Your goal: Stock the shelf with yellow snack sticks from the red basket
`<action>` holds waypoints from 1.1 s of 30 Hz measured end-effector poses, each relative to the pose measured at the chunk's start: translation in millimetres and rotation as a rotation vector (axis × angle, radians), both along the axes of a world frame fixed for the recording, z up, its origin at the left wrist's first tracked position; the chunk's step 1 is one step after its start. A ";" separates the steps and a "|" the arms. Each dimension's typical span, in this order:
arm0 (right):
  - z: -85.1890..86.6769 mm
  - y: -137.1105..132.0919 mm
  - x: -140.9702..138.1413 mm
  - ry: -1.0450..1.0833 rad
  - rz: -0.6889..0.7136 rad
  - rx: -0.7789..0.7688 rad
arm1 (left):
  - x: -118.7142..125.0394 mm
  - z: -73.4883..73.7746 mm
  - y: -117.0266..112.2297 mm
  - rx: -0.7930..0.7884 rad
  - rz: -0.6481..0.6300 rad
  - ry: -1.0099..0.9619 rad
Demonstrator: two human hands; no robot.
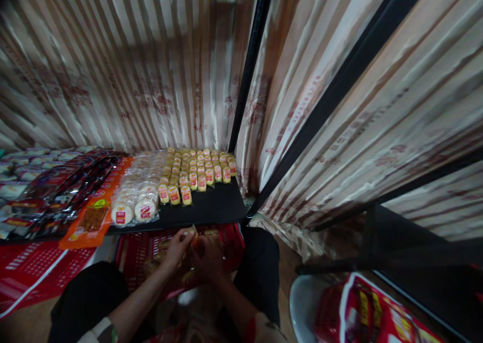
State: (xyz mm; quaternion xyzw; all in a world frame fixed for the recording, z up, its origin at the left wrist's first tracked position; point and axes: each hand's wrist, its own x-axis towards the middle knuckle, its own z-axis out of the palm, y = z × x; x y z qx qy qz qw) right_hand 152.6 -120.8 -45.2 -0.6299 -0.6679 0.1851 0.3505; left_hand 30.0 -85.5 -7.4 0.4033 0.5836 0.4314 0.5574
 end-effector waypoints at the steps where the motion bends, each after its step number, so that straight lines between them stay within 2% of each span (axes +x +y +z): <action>1: 6.2 1.5 1.0 0.014 -0.009 -0.022 | 2.7 2.0 1.5 0.004 -0.013 -0.019; 6: 36.0 10.0 5.0 0.079 -0.078 -0.083 | 18.7 10.8 9.9 0.025 -0.042 -0.085; 11: 48.1 19.3 11.4 0.106 -0.134 -0.063 | 34.8 13.5 22.2 0.045 -0.030 -0.108; 17: 53.0 34.0 18.9 0.133 -0.202 0.021 | 47.5 11.3 41.0 0.056 -0.043 0.046; 22: 48.9 47.1 24.3 0.144 -0.233 0.061 | 52.8 19.2 52.6 0.102 -0.066 0.153; 27: 44.1 61.0 28.5 0.184 -0.276 0.057 | 58.3 24.6 61.9 0.113 -0.062 0.117; 33: 44.0 74.0 34.4 0.148 -0.299 0.030 | 66.4 20.4 70.7 0.085 -0.049 0.147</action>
